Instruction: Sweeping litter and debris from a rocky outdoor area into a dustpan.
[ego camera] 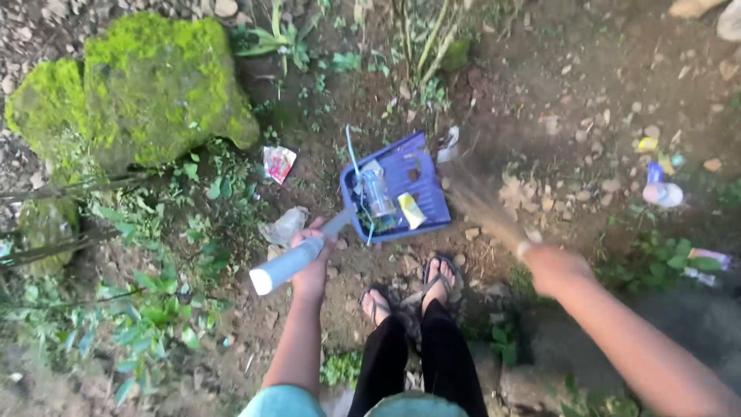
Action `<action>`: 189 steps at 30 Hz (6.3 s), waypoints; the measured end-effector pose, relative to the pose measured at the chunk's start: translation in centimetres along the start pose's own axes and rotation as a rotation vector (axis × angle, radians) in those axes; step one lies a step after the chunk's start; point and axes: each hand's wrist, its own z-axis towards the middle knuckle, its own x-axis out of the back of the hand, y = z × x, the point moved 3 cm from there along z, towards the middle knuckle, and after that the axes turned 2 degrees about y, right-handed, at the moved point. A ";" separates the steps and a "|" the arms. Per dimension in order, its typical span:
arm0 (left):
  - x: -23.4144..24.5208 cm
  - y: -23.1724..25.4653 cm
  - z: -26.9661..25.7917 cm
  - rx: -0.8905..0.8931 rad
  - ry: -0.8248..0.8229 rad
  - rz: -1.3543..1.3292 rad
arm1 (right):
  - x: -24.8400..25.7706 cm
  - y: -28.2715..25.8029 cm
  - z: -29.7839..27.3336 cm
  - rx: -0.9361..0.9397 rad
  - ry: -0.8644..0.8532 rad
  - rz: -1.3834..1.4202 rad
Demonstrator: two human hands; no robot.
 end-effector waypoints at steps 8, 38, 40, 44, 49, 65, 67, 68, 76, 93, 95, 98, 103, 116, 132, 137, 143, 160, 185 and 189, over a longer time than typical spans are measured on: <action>-0.3 -0.7 0.4 -0.134 -0.011 0.111 | -0.8 9.0 -6.7 -0.221 -0.168 0.113; -0.2 -1.1 0.3 -0.129 0.019 0.106 | 2.0 -2.7 -1.9 -0.219 -0.079 0.219; -0.6 -0.6 0.5 -0.126 0.008 0.097 | 0.0 -2.4 1.3 -0.217 -0.105 0.297; -0.4 1.8 -0.7 0.037 0.011 0.037 | -7.8 0.1 5.4 -0.209 -0.040 0.631; 0.8 -0.1 -0.2 -0.144 -0.055 0.091 | -12.8 6.9 -1.0 -0.460 0.165 1.139; -9.2 7.3 -8.1 -0.151 -0.219 -0.086 | -25.2 35.0 -0.1 -0.903 0.240 1.172; -14.1 8.0 -8.1 -0.155 -0.263 -0.058 | -26.5 37.0 1.2 -0.891 0.187 1.131; -17.0 8.6 -8.1 -0.187 -0.293 0.045 | -27.0 38.0 2.0 -0.902 0.164 1.109; -35.0 3.5 -5.0 -0.391 -0.409 0.143 | -25.9 39.7 5.3 -0.953 0.050 1.204; -46.2 2.8 2.6 -0.388 -0.380 0.287 | -24.0 44.0 10.8 -0.955 0.137 1.313; -46.4 3.4 2.7 -0.404 -0.401 0.234 | -21.0 41.0 10.3 -0.837 0.118 1.186; -46.6 3.8 2.5 -0.373 -0.418 0.198 | -19.6 37.3 4.4 -0.637 0.099 1.126; -46.7 4.2 3.0 -0.378 -0.384 0.239 | -23.4 38.6 -4.4 -0.535 0.118 1.382; -46.0 2.7 1.8 -0.358 -0.386 0.220 | -16.4 27.6 -5.6 -0.580 -0.007 1.417; -45.1 3.9 1.2 -0.374 -0.349 0.152 | -8.1 32.7 11.7 -0.495 0.060 0.885; -45.0 3.9 2.0 -0.280 -0.367 0.193 | -10.1 29.1 -2.5 -0.366 -0.028 0.703; -42.5 2.9 1.3 -0.372 -0.428 0.047 | -20.5 30.9 -10.0 -0.547 -0.164 0.785; -34.2 3.4 -2.8 -0.375 -0.471 0.222 | -21.2 18.3 -10.6 -0.531 -0.061 1.263; -25.2 4.6 -4.3 -0.207 -0.543 0.282 | -32.8 14.7 -17.6 -0.495 -0.061 1.502; -19.2 2.7 -5.2 -0.698 -0.532 0.173 | -32.8 16.0 -16.2 -0.693 0.013 1.493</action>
